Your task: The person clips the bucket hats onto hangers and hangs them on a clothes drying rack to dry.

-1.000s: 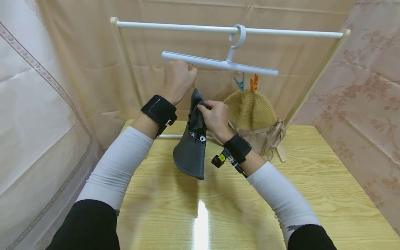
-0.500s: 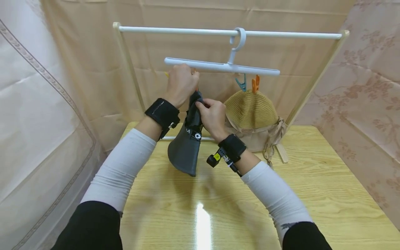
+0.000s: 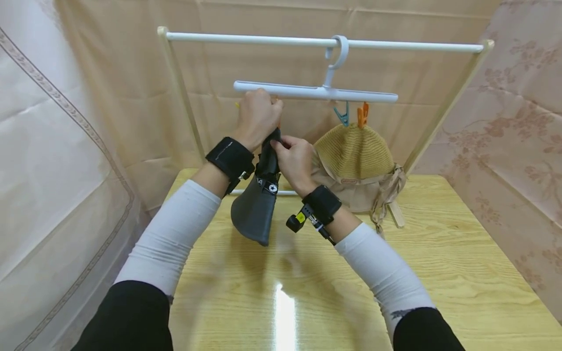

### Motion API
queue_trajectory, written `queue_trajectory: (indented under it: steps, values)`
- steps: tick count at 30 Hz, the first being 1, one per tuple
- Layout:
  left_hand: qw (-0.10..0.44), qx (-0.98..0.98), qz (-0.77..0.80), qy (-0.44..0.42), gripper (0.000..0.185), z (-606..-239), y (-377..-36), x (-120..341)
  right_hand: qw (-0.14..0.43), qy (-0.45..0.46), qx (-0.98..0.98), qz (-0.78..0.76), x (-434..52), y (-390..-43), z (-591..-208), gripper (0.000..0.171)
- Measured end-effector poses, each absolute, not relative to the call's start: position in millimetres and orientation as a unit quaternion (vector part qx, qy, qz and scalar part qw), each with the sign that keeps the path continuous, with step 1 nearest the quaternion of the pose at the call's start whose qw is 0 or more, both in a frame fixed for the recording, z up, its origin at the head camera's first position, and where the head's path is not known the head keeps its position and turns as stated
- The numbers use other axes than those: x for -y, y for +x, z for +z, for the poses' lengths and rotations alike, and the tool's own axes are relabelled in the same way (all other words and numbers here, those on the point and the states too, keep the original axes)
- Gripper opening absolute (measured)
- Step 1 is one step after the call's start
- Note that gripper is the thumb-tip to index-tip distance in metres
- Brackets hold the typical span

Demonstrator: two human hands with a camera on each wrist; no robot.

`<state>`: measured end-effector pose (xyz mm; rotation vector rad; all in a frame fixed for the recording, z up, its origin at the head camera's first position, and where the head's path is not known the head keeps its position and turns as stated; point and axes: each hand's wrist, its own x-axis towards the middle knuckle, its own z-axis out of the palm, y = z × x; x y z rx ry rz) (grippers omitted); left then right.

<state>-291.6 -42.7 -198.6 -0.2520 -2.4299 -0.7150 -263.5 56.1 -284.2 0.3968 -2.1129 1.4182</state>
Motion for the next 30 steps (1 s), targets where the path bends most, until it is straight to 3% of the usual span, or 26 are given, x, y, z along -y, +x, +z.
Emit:
queue_trajectory:
  steps: [10,22,30]
  values:
    - [0.292,0.912,-0.272,-0.101,0.045,-196,-290,41,0.31,0.149,0.79,0.508,-55,-268,-275,0.019]
    - [0.266,0.916,-0.28,-0.106,0.049,-200,-289,40,0.288,0.142,0.809,0.493,-59,-276,-274,0.027]
    - [0.276,0.913,-0.284,-0.103,0.05,-198,-289,44,0.318,0.141,0.804,0.481,-54,-273,-269,0.029]
